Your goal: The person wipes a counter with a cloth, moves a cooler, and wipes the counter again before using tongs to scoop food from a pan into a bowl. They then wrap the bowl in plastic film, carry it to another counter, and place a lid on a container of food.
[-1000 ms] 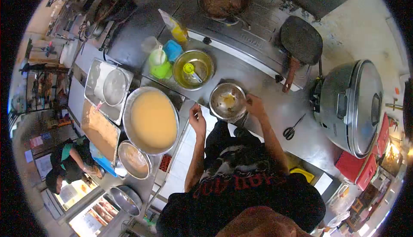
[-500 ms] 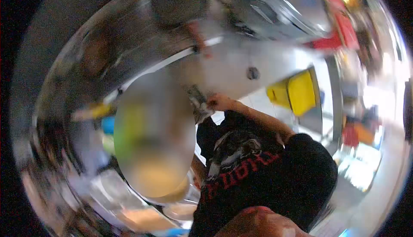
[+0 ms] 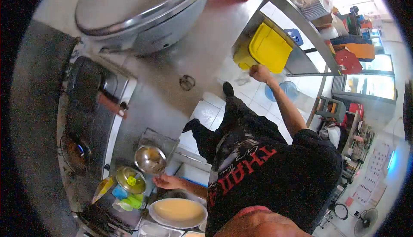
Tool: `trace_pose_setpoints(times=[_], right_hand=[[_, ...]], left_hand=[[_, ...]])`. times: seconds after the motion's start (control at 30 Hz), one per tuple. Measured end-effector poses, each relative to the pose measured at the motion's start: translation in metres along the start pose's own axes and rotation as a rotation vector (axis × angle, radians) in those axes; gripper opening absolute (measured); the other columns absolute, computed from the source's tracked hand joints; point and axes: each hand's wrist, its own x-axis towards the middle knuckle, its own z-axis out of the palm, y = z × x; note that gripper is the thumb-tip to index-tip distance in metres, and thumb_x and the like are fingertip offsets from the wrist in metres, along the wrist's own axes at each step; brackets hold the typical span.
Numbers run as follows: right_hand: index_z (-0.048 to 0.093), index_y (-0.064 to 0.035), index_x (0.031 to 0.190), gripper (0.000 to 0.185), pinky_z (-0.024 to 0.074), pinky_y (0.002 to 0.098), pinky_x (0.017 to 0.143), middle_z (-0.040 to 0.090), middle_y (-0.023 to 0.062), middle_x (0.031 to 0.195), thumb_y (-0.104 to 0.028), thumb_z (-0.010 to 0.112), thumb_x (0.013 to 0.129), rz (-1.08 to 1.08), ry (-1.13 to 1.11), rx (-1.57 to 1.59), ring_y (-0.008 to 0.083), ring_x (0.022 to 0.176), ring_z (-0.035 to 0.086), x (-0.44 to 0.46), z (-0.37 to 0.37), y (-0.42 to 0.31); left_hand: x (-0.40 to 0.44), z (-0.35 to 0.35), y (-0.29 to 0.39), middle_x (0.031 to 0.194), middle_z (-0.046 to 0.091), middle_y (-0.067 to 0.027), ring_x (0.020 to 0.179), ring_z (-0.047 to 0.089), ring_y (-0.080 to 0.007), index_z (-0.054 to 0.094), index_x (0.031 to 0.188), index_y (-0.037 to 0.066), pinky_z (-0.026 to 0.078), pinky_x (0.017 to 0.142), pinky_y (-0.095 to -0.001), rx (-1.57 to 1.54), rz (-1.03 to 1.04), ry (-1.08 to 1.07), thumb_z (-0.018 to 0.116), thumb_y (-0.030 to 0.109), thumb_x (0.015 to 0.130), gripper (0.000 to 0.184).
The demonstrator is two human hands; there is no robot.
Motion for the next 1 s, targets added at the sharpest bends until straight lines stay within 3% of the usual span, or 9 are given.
trace_pose_setpoints(times=[0.07,0.1,0.2,0.3,0.37,0.6,0.73,0.87,1.0], right_hand=[[0.067,-0.0049,0.078,0.015,0.0504,0.0371,0.064,0.065,0.0136,0.069,-0.020,0.066,0.076,0.008,0.065,-0.062,0.0238,0.065,0.064,0.012,-0.025,0.068],[0.067,-0.0049,0.077,0.016,0.0502,0.0376,0.062,0.065,0.0147,0.069,-0.021,0.065,0.077,0.015,0.113,-0.060,0.0250,0.064,0.064,0.021,-0.037,0.098],[0.068,-0.0057,0.076,0.017,0.0487,0.0387,0.058,0.066,0.0149,0.068,-0.022,0.063,0.077,0.190,0.118,-0.057,0.0271,0.061,0.065,0.006,-0.076,0.128],[0.068,-0.0047,0.074,0.016,0.0483,0.0352,0.058,0.068,0.0111,0.069,-0.019,0.063,0.078,0.112,0.127,0.153,0.0208,0.062,0.065,0.008,-0.092,0.187],[0.068,-0.0037,0.075,0.015,0.0481,0.0324,0.058,0.068,0.0091,0.069,-0.017,0.063,0.078,0.086,0.212,0.285,0.0173,0.063,0.064,0.001,-0.087,0.212],[0.071,-0.0041,0.085,0.019,0.0530,0.0344,0.069,0.071,0.0121,0.080,-0.022,0.070,0.080,0.339,0.303,0.197,0.0210,0.073,0.069,-0.047,-0.114,0.182],[0.071,-0.0036,0.085,0.025,0.0525,0.0380,0.071,0.071,0.0150,0.082,-0.027,0.071,0.077,0.307,0.272,0.304,0.0280,0.076,0.069,-0.041,-0.097,0.186],[0.072,-0.0046,0.091,0.026,0.0531,0.0366,0.073,0.072,0.0116,0.083,-0.028,0.071,0.079,0.190,0.073,0.369,0.0233,0.077,0.070,-0.006,-0.062,0.189],[0.071,-0.0054,0.089,0.023,0.0462,0.0273,0.049,0.061,0.0024,0.065,-0.028,0.070,0.083,0.300,-0.164,0.669,0.0114,0.057,0.057,0.024,-0.057,0.188]], left_hand=[[-0.046,0.029,0.045,0.114,0.058,-0.0127,0.098,0.058,-0.0241,0.048,0.132,0.004,0.052,0.078,-0.0379,-0.063,-0.011,0.023,0.057,0.020,0.094,0.042],[-0.061,0.034,0.004,0.115,0.058,-0.0114,0.097,0.058,-0.0236,0.049,0.132,0.006,0.051,0.076,-0.0368,-0.009,0.072,-0.014,0.056,0.018,0.094,0.040],[-0.123,0.074,0.047,0.116,0.057,-0.0118,0.097,0.058,-0.0240,0.049,0.132,0.006,0.051,0.077,-0.0366,-0.161,-0.135,-0.165,0.058,0.016,0.093,0.041],[-0.167,0.120,0.147,0.120,0.056,-0.0116,0.097,0.058,-0.0241,0.049,0.132,0.005,0.051,0.075,-0.0355,-0.230,-0.139,-0.169,0.061,0.011,0.091,0.043],[-0.172,0.139,0.140,0.122,0.055,-0.0118,0.096,0.057,-0.0228,0.049,0.132,0.005,0.052,0.074,-0.0340,-0.161,-0.012,-0.255,0.062,0.008,0.089,0.045],[-0.166,0.217,0.175,0.124,0.054,-0.0124,0.098,0.058,-0.0200,0.050,0.129,0.004,0.053,0.074,-0.0312,-0.237,-0.181,-0.554,0.063,0.005,0.088,0.042],[-0.166,0.230,0.177,0.121,0.055,-0.0121,0.098,0.059,-0.0201,0.051,0.127,0.004,0.053,0.073,-0.0317,-0.291,-0.276,-0.513,0.062,0.004,0.087,0.041],[-0.199,0.233,0.177,0.119,0.056,-0.0117,0.095,0.061,-0.0206,0.051,0.127,0.005,0.054,0.073,-0.0326,-0.334,-0.357,-0.477,0.061,0.003,0.086,0.042],[-0.236,0.229,0.170,0.119,0.056,-0.0111,0.093,0.062,-0.0211,0.052,0.126,0.005,0.054,0.074,-0.0334,-0.370,-0.336,-0.461,0.061,0.003,0.085,0.042]])
